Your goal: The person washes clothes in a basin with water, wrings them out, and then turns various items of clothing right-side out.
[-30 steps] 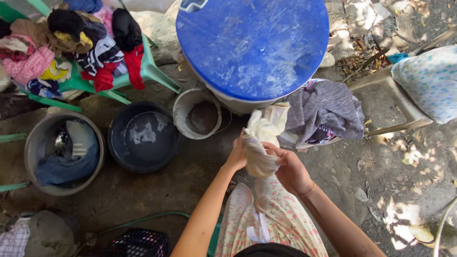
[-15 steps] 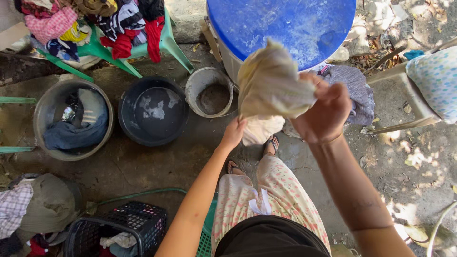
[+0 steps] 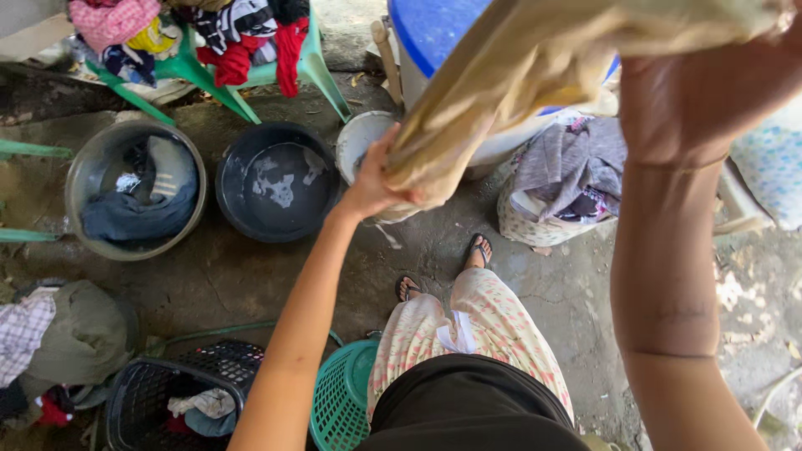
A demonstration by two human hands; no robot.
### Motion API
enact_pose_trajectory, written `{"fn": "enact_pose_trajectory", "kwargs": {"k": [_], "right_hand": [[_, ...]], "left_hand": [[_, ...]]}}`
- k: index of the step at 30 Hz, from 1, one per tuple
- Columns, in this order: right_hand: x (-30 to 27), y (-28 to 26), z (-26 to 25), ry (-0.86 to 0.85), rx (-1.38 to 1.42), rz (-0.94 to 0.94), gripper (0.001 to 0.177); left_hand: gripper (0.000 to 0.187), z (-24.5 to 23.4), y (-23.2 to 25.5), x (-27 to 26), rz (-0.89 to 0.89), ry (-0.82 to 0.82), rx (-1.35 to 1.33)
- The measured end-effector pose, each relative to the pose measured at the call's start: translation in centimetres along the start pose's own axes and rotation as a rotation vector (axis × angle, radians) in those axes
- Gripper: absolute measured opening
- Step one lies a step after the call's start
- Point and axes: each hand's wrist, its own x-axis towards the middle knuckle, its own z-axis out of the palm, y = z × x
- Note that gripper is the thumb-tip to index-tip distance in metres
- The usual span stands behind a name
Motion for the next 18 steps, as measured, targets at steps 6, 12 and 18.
{"fn": "enact_pose_trajectory", "kwargs": {"k": [6,12,18], "right_hand": [[-1.6,1.0,-1.7,0.129,-0.160,0.039,0.036],[-8.0,-4.7,-7.2,0.480,-0.743,0.102,0.032],[-13.4,0.0,-17.7,0.942,-1.300,0.787,0.037]], "left_hand": [[0.059,1.7,-7.2,1.8,-0.498,0.089,0.298],[0.065,-5.1,-5.7,-1.7,-0.681,0.218,-0.498],[0.069,-5.7,2.7,-3.6,-0.348,0.036,-0.823]]}}
